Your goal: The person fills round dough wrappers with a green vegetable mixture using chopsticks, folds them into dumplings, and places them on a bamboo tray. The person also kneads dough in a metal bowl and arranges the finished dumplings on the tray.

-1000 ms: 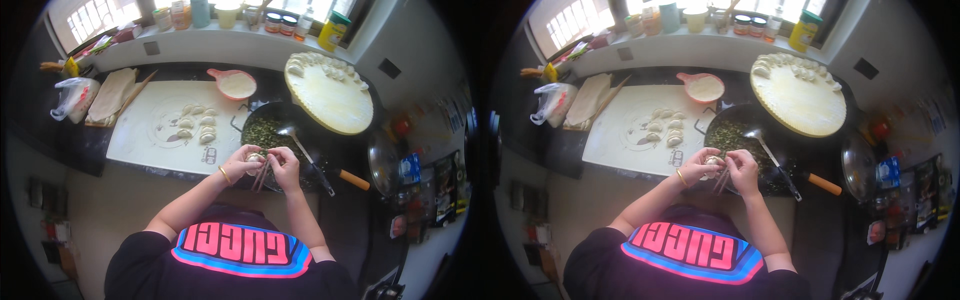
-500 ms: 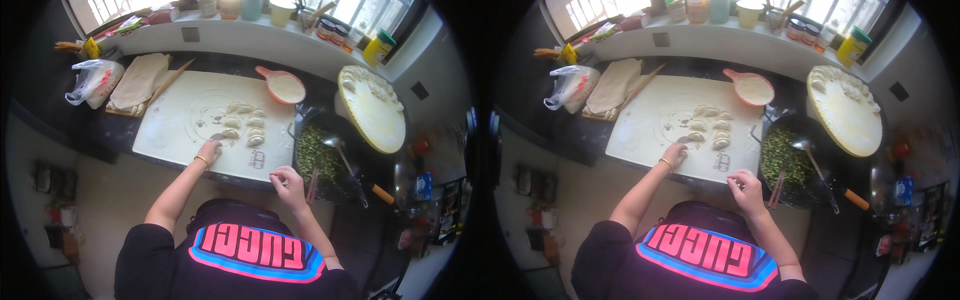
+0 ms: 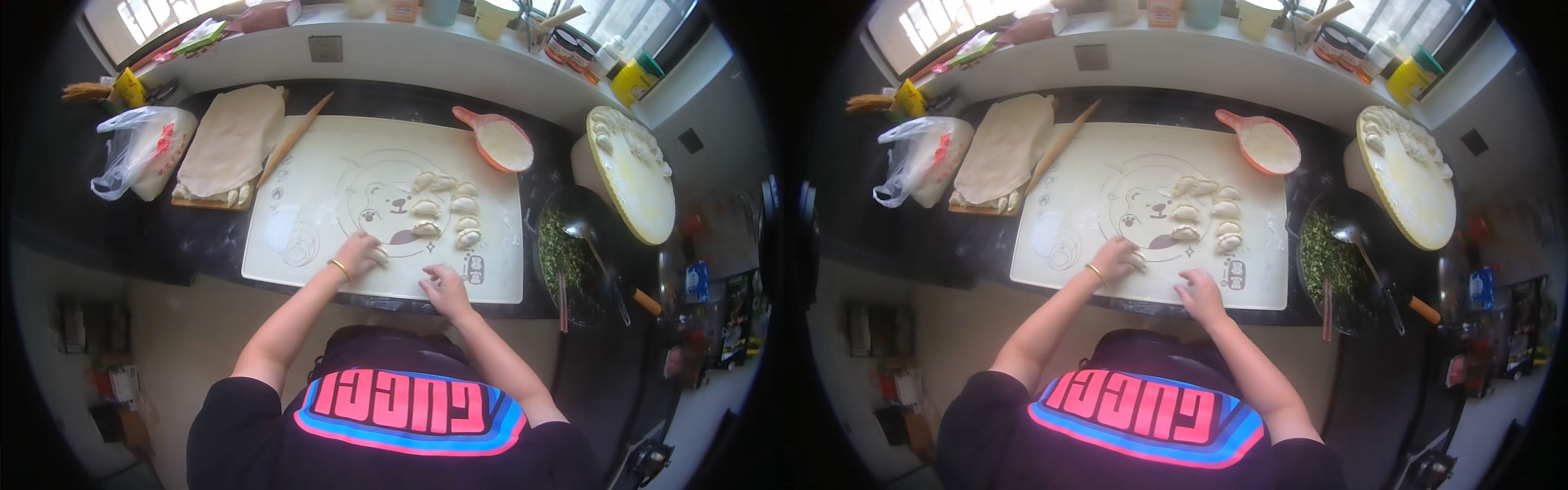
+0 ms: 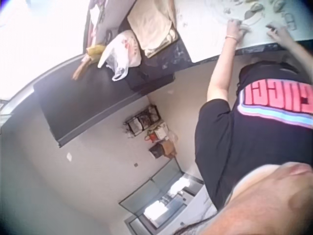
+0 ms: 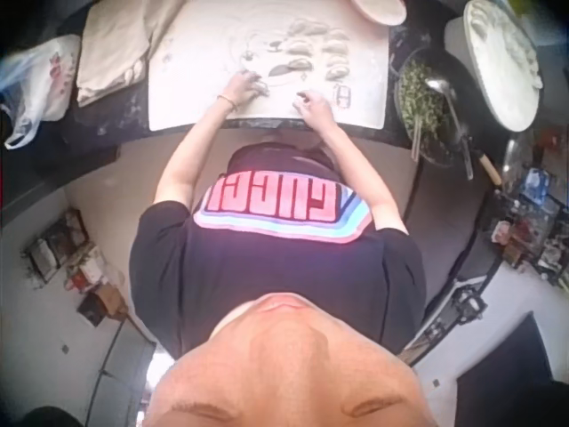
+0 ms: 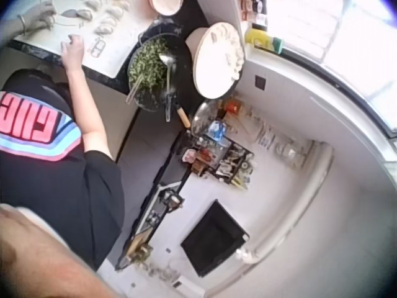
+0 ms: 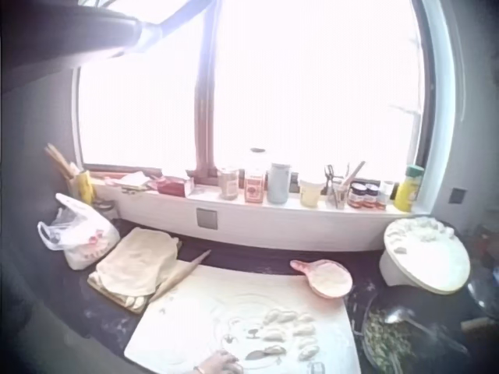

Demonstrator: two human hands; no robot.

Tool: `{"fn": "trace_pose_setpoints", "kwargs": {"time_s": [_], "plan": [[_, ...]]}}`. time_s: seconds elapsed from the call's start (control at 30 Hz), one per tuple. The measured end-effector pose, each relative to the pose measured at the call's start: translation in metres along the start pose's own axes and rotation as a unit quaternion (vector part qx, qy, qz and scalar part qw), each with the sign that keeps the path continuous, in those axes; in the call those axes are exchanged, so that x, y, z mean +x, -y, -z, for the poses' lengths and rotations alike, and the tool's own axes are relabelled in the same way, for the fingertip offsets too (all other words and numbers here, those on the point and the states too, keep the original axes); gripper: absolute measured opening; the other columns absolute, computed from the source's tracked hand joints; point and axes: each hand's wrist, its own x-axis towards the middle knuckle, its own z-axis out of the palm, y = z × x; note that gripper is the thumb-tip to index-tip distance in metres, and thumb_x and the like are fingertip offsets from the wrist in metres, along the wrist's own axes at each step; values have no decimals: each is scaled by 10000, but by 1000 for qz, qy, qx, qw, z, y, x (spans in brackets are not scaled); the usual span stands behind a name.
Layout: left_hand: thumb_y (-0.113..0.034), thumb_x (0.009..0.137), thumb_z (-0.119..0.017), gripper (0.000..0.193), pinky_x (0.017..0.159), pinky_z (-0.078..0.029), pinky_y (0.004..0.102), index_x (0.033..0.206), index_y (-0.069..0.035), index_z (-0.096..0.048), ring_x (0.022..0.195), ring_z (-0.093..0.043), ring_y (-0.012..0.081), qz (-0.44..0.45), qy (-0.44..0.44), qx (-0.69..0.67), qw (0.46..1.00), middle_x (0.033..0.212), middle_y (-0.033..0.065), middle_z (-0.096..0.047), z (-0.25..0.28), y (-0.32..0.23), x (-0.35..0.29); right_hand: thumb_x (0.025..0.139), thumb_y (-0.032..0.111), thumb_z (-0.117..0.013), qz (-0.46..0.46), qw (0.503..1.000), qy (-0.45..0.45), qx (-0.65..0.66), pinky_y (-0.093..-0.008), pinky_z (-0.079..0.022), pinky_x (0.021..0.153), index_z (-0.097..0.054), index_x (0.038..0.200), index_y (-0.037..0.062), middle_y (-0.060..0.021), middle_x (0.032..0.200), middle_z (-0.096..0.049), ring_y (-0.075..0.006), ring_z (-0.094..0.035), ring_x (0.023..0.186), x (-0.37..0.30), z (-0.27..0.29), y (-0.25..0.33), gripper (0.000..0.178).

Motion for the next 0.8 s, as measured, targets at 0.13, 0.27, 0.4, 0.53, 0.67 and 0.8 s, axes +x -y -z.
{"fn": "trace_pose_setpoints", "kwargs": {"time_s": [0.13,0.27,0.4,0.53,0.67,0.8], "plan": [[-101,590,-723,424,749,-468,350,981,-48,-567,849,-548,287,-59,28,-82,994,906,122,-544,-37,-27,19,692,130,-688,142,984,-64,-85,-356,-439,806,-493,1146,34,-153,1025,-538,-295,-522,950,27,-12,8,504],[-117,644,-707,430,771,-452,342,1025,-29,-529,880,-532,280,-25,21,-134,991,937,125,-538,-31,-30,29,702,95,-659,86,992,11,-94,-397,-413,822,-487,1142,33,-149,971,-533,-333,-496,927,31,-13,-11,476],[-204,716,-653,528,939,-337,393,1176,-37,-454,1112,-411,318,17,-82,20,996,1181,157,-449,-17,2,43,764,87,-574,44,982,-132,-126,-402,-402,809,-531,1045,26,-152,941,-524,-337,-490,894,28,-1,-47,290],[-353,816,-530,653,1070,-106,470,1347,-60,-286,1327,-143,311,122,-18,238,963,1432,142,-190,-13,1,70,786,76,-538,-122,935,-295,-152,-390,-374,855,-530,1022,13,-156,1023,-497,-334,-457,976,35,38,-88,244],[-390,846,-460,663,1066,-29,509,1374,-64,-226,1349,-70,286,149,32,258,954,1459,124,-114,-8,-14,88,767,75,-546,-131,903,-372,-172,-423,-345,883,-532,1030,4,-168,1041,-485,-348,-439,980,92,58,-132,273],[-354,843,-471,640,1068,-49,501,1365,-60,-245,1344,-93,289,145,30,263,954,1451,129,-139,-9,-20,94,756,81,-562,-133,892,-383,-201,-414,-354,875,-548,1002,15,-153,1025,-494,-333,-446,976,158,69,-158,255]]}}
